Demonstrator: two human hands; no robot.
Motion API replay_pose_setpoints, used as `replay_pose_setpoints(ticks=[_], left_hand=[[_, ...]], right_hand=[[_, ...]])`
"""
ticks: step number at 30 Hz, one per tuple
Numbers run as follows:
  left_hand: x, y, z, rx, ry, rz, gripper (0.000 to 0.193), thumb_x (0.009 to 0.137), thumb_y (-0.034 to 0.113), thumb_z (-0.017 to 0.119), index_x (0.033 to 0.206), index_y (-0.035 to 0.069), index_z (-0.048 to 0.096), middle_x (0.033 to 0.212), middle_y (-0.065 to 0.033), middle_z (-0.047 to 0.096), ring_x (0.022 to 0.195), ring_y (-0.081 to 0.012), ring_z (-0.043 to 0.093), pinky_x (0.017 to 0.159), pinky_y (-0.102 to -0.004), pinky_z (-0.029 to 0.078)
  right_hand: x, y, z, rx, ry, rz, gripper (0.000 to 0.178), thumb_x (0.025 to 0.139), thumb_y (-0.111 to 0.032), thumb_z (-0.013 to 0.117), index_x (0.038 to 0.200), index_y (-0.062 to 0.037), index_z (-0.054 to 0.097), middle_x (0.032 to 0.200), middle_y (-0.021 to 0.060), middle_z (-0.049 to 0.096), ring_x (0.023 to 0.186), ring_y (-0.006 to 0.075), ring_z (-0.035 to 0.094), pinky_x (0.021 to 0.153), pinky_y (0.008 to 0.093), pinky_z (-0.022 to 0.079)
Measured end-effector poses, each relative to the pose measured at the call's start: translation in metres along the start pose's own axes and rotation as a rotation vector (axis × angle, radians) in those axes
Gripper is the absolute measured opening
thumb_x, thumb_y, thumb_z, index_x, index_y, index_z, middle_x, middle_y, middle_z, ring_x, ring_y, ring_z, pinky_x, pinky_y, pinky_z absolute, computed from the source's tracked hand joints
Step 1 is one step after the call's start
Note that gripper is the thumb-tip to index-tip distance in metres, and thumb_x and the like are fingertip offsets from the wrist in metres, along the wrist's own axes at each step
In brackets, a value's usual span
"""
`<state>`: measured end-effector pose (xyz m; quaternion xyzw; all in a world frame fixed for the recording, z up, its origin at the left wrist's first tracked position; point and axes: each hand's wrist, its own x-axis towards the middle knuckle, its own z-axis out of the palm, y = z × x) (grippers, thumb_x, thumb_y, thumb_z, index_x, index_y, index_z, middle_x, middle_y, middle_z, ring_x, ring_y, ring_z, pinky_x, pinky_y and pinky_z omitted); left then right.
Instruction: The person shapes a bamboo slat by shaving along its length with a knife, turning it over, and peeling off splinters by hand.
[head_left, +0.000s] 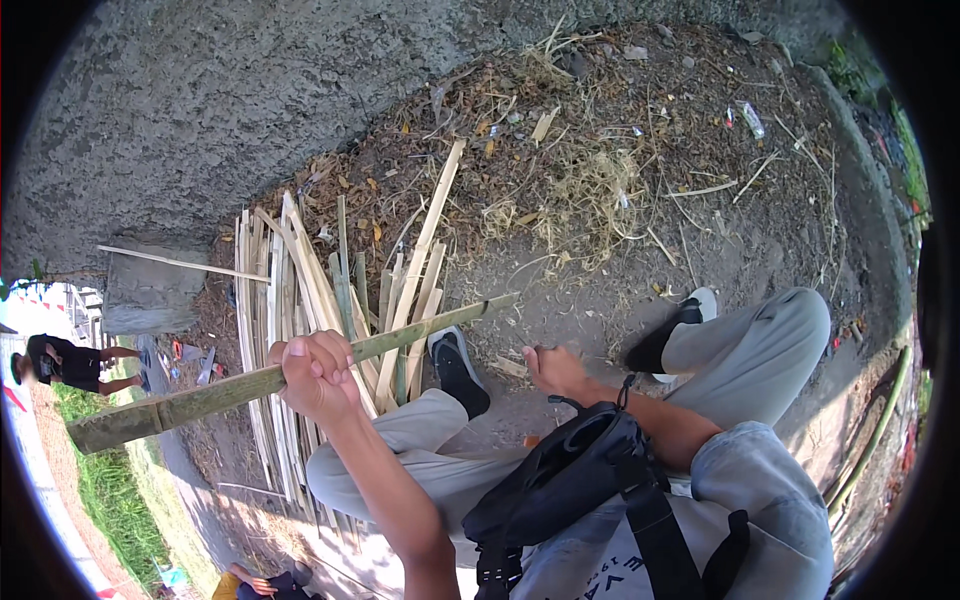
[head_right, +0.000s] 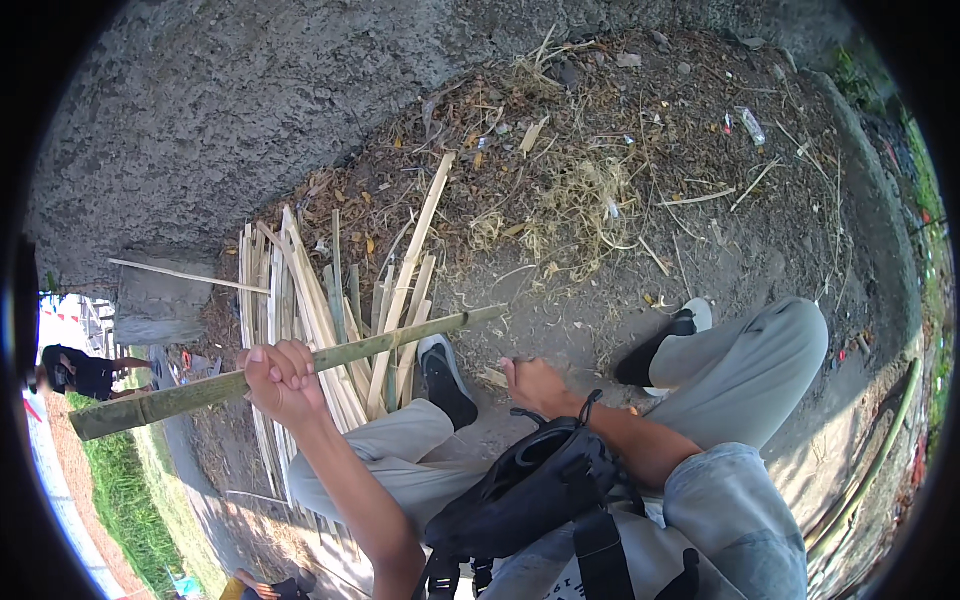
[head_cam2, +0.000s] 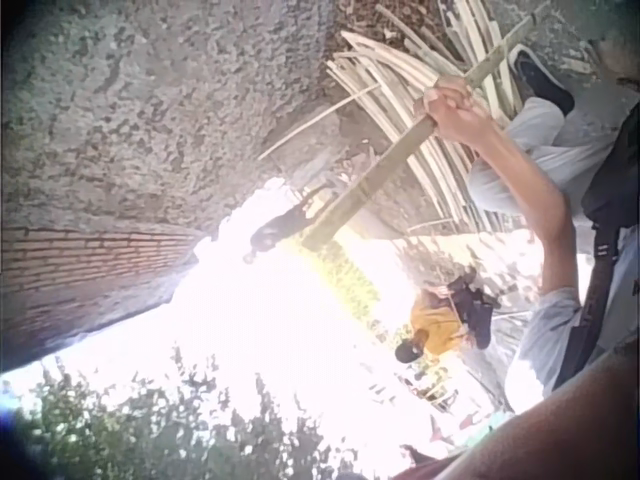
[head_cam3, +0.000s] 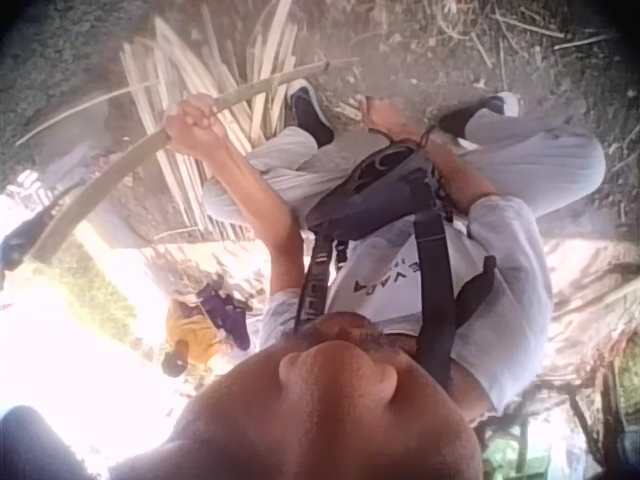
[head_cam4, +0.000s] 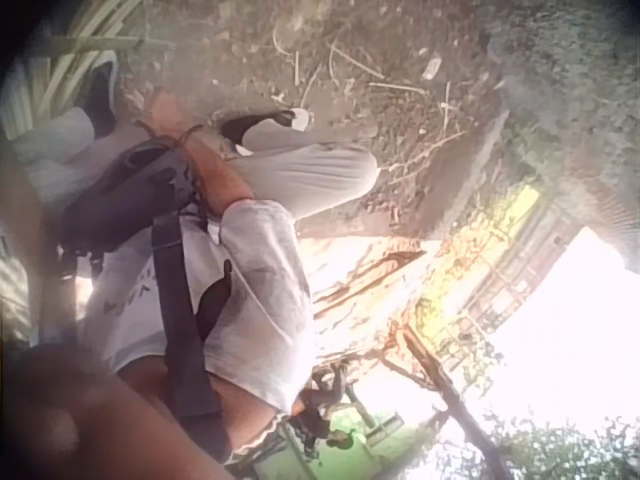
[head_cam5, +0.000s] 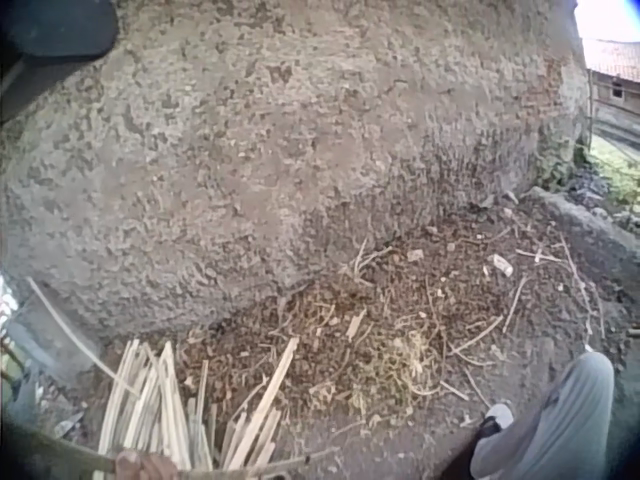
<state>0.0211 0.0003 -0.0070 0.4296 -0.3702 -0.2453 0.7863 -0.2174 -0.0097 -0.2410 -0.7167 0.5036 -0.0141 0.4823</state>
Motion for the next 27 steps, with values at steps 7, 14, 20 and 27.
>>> replay_pose_setpoints(ticks=[7, 14, 20, 27], left_hand=[[-0.003, 0.003, 0.001, 0.006, 0.04, 0.035, 0.036, 0.087, 0.008, 0.053, 0.058, 0.013, 0.032, 0.038, -0.0031, 0.031, 0.031, -0.0123, 0.026, 0.035, -0.0282, 0.027], [-0.006, 0.002, 0.007, 0.014, 0.033, 0.04, 0.036, 0.088, 0.005, 0.05, 0.059, 0.012, 0.03, 0.039, -0.0043, 0.031, 0.031, -0.0127, 0.028, 0.036, -0.0286, 0.026], [-0.011, 0.003, -0.003, -0.026, 0.043, 0.025, 0.034, 0.087, 0.002, 0.047, 0.06, 0.012, 0.031, 0.039, -0.0036, 0.031, 0.032, -0.0123, 0.028, 0.037, -0.0287, 0.027], [-0.009, 0.004, 0.002, -0.023, -0.069, 0.039, 0.035, 0.088, 0.002, 0.05, 0.06, 0.012, 0.032, 0.039, -0.0043, 0.033, 0.031, -0.0127, 0.029, 0.037, -0.0292, 0.029]], right_hand=[[0.028, 0.073, 0.022, -0.094, -0.071, 0.236, 0.056, 0.099, -0.043, 0.033, 0.089, 0.0017, 0.066, 0.081, 0.0306, 0.063, 0.082, 0.0507, 0.061, 0.079, 0.0555, 0.05], [0.01, 0.05, 0.027, -0.126, 0.032, 0.12, 0.06, 0.098, -0.044, 0.032, 0.09, 0.0028, 0.068, 0.083, 0.0296, 0.064, 0.085, 0.0494, 0.062, 0.081, 0.0541, 0.05], [0.017, 0.05, 0.003, -0.212, -0.01, 0.137, 0.053, 0.098, -0.04, 0.035, 0.097, 0.0027, 0.067, 0.081, 0.0298, 0.064, 0.083, 0.0484, 0.062, 0.079, 0.0542, 0.05], [0.014, 0.04, 0.028, -0.001, 0.161, -0.078, 0.055, 0.099, -0.04, 0.031, 0.081, 0.0015, 0.062, 0.078, 0.0311, 0.062, 0.074, 0.049, 0.062, 0.072, 0.0558, 0.05]])
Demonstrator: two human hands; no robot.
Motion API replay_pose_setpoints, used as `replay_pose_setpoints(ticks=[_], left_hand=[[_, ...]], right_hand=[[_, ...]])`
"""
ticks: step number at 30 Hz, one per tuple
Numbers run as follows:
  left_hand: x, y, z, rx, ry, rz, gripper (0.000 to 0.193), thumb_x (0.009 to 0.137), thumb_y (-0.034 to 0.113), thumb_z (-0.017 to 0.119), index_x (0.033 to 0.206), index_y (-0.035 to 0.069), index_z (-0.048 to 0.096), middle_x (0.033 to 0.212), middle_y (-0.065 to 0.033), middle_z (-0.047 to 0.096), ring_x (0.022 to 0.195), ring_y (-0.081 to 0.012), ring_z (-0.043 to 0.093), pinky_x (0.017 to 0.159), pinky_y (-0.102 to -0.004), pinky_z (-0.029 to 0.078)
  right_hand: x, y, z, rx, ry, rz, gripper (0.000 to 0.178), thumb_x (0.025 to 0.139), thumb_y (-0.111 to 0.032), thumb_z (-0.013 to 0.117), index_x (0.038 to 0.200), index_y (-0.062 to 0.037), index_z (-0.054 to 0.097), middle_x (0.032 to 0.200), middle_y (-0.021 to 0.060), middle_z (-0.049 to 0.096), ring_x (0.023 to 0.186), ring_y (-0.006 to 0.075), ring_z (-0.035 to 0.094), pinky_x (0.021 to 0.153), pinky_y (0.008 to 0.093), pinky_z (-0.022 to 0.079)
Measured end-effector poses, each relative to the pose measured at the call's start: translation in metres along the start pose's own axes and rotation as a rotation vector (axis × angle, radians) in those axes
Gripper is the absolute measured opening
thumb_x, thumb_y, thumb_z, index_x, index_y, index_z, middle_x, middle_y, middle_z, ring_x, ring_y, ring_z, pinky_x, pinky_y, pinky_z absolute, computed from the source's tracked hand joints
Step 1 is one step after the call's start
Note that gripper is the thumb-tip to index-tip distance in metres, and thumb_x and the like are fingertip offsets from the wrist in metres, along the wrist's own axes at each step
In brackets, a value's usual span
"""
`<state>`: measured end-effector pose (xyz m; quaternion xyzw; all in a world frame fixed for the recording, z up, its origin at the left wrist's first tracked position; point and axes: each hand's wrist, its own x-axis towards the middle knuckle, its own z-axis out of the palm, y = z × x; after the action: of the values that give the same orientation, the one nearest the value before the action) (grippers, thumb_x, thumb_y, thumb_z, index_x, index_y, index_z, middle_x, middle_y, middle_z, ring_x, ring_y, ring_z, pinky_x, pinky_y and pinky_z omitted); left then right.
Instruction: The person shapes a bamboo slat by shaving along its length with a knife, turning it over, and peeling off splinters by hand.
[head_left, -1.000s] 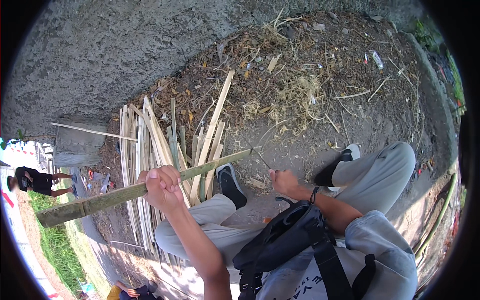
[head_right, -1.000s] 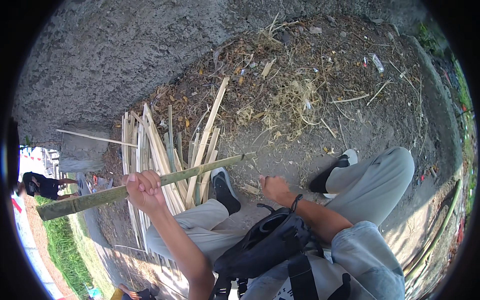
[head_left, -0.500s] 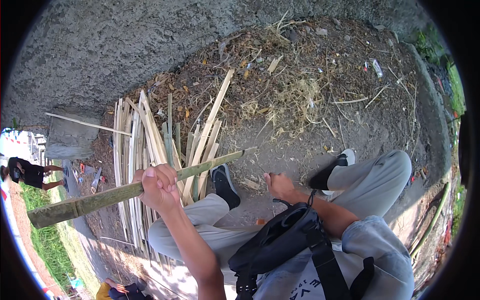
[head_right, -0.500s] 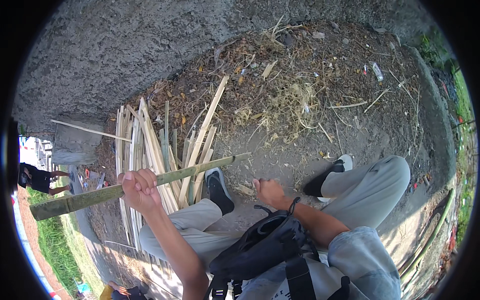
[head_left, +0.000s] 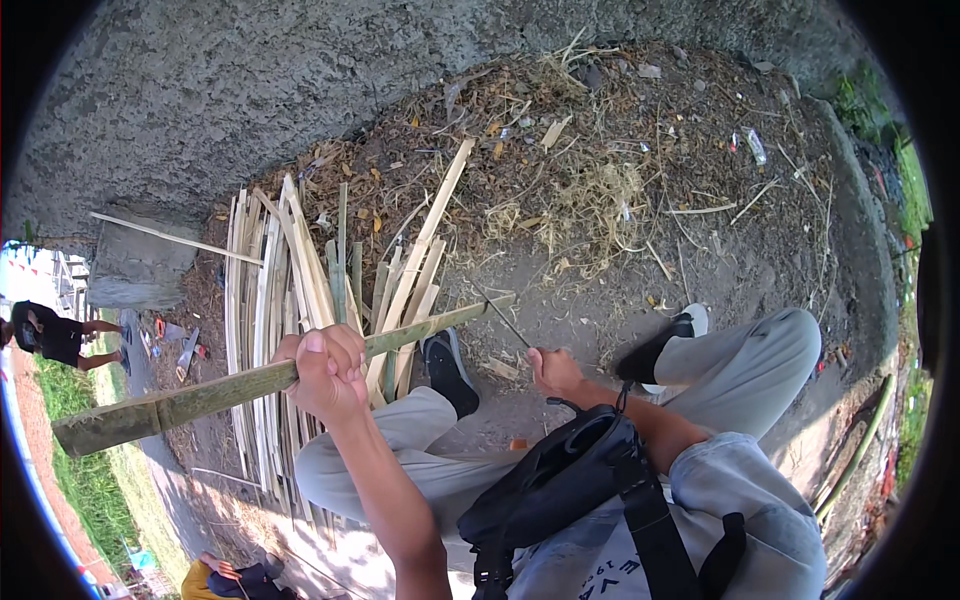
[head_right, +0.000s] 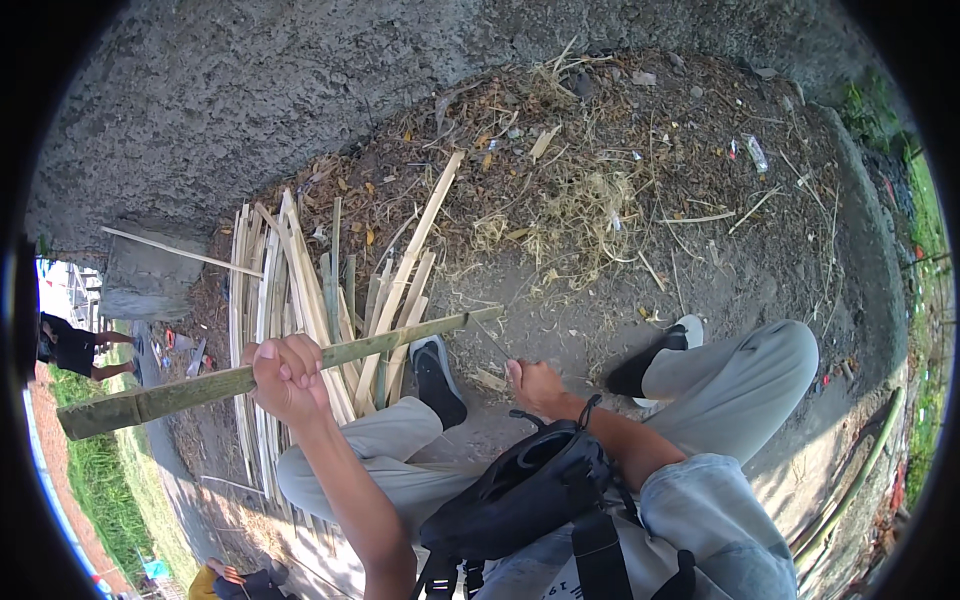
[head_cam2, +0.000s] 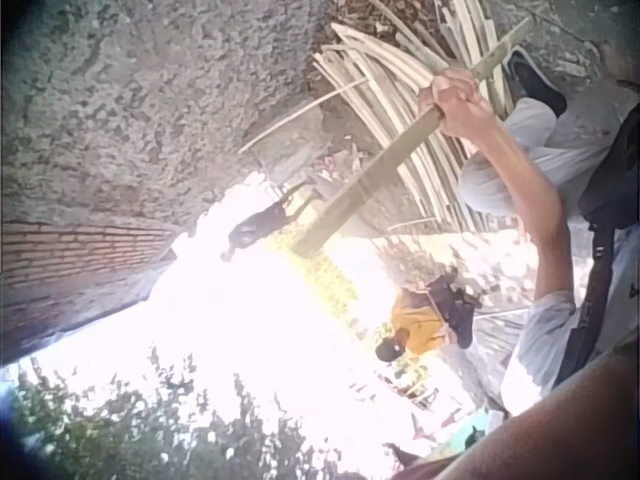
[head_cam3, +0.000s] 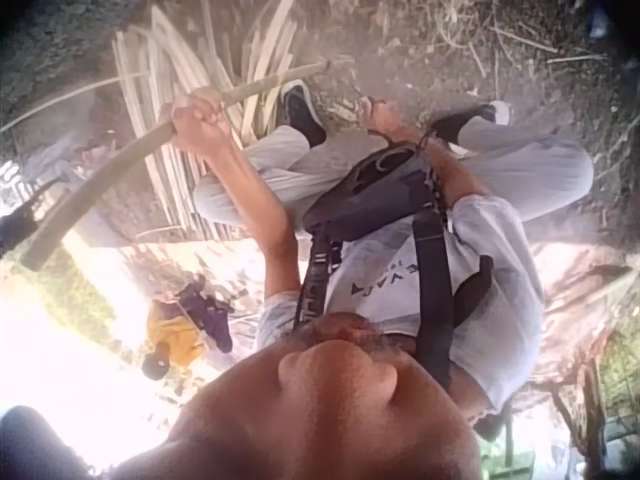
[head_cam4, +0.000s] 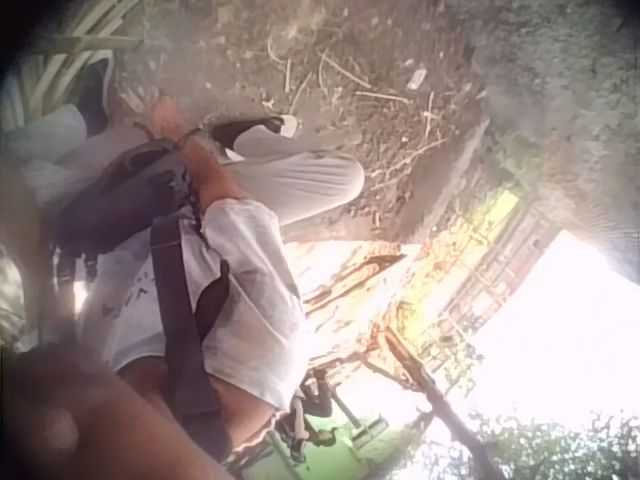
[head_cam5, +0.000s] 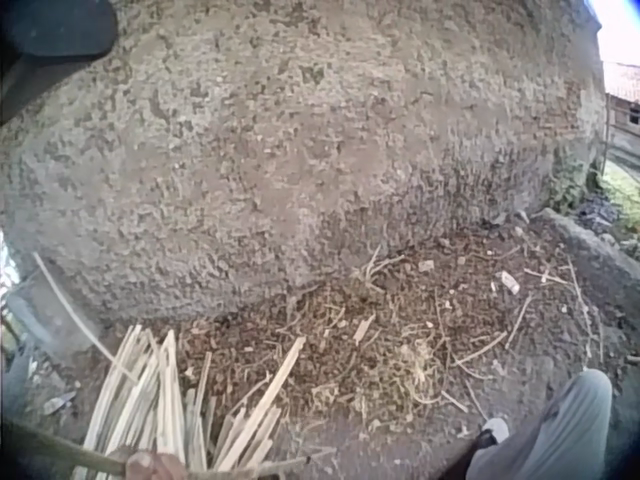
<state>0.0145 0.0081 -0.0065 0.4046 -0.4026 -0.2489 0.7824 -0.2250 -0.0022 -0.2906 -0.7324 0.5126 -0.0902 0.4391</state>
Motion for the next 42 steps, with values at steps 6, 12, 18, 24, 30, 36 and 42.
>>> replay_pose_setpoints(ticks=[6, 12, 18, 24, 30, 36, 42], left_hand=[[-0.004, 0.002, -0.013, -0.017, 0.066, -0.009, 0.035, 0.088, 0.003, 0.052, 0.061, 0.012, 0.032, 0.039, -0.0043, 0.033, 0.031, -0.0135, 0.029, 0.036, -0.0302, 0.03], [0.0, 0.002, -0.009, -0.067, -0.094, -0.017, 0.041, 0.084, 0.005, 0.056, 0.051, 0.009, 0.032, 0.037, -0.0065, 0.036, 0.03, -0.0144, 0.03, 0.034, -0.0296, 0.03], [0.001, 0.004, -0.012, -0.079, -0.26, 0.01, 0.04, 0.084, 0.006, 0.055, 0.051, 0.009, 0.032, 0.037, -0.0053, 0.036, 0.03, -0.0138, 0.031, 0.033, -0.0296, 0.03], [-0.004, 0.004, 0.008, -0.061, -0.275, 0.035, 0.037, 0.083, 0.004, 0.052, 0.052, 0.009, 0.034, 0.038, -0.005, 0.036, 0.03, -0.0136, 0.031, 0.033, -0.0291, 0.029], [-0.014, 0.002, 0.003, -0.037, 0.005, 0.003, 0.04, 0.085, 0.004, 0.048, 0.05, 0.01, 0.03, 0.038, -0.0039, 0.031, 0.032, -0.012, 0.024, 0.035, -0.0271, 0.021], [-0.015, 0.008, 0.006, -0.058, -0.15, 0.018, 0.041, 0.083, 0.004, 0.053, 0.048, 0.008, 0.031, 0.038, -0.0045, 0.034, 0.032, -0.0124, 0.026, 0.034, -0.0272, 0.022], [-0.014, 0.001, 0.005, -0.076, -0.275, 0.054, 0.04, 0.079, 0.002, 0.055, 0.048, 0.007, 0.03, 0.038, -0.0063, 0.037, 0.029, -0.0138, 0.03, 0.031, -0.0275, 0.027]], right_hand=[[0.008, 0.024, -0.006, -0.163, -0.139, 0.247, 0.053, 0.098, -0.041, 0.035, 0.09, 0.0012, 0.066, 0.082, 0.0314, 0.063, 0.081, 0.0497, 0.061, 0.079, 0.0544, 0.049], [0.0, -0.046, -0.02, 0.117, -0.032, 0.025, 0.052, 0.099, -0.038, 0.034, 0.082, 0.0015, 0.063, 0.072, 0.0273, 0.061, 0.074, 0.0471, 0.061, 0.072, 0.054, 0.047], [-0.008, -0.134, -0.096, 0.238, -0.104, -0.186, 0.045, 0.099, -0.036, 0.038, 0.09, -0.0011, 0.064, 0.069, 0.0285, 0.06, 0.07, 0.0496, 0.059, 0.071, 0.0551, 0.048], [-0.008, -0.169, -0.103, 0.069, -0.066, -0.361, 0.048, 0.1, -0.033, 0.038, 0.079, 0.0018, 0.062, 0.062, 0.0257, 0.058, 0.064, 0.0473, 0.058, 0.063, 0.051, 0.047], [-0.001, -0.104, -0.056, 0.152, -0.095, -0.048, 0.053, 0.1, -0.037, 0.034, 0.082, 0.0026, 0.063, 0.073, 0.0309, 0.06, 0.076, 0.0516, 0.058, 0.072, 0.0561, 0.049], [-0.024, -0.141, -0.083, 0.124, -0.118, -0.154, 0.057, 0.1, -0.039, 0.033, 0.081, 0.0033, 0.065, 0.075, 0.0308, 0.061, 0.08, 0.0503, 0.06, 0.078, 0.0553, 0.048], [0.0, -0.091, -0.061, 0.028, -0.106, -0.024, 0.053, 0.1, -0.037, 0.037, 0.079, 0.0025, 0.064, 0.067, 0.0301, 0.059, 0.07, 0.0515, 0.058, 0.069, 0.0561, 0.048]])
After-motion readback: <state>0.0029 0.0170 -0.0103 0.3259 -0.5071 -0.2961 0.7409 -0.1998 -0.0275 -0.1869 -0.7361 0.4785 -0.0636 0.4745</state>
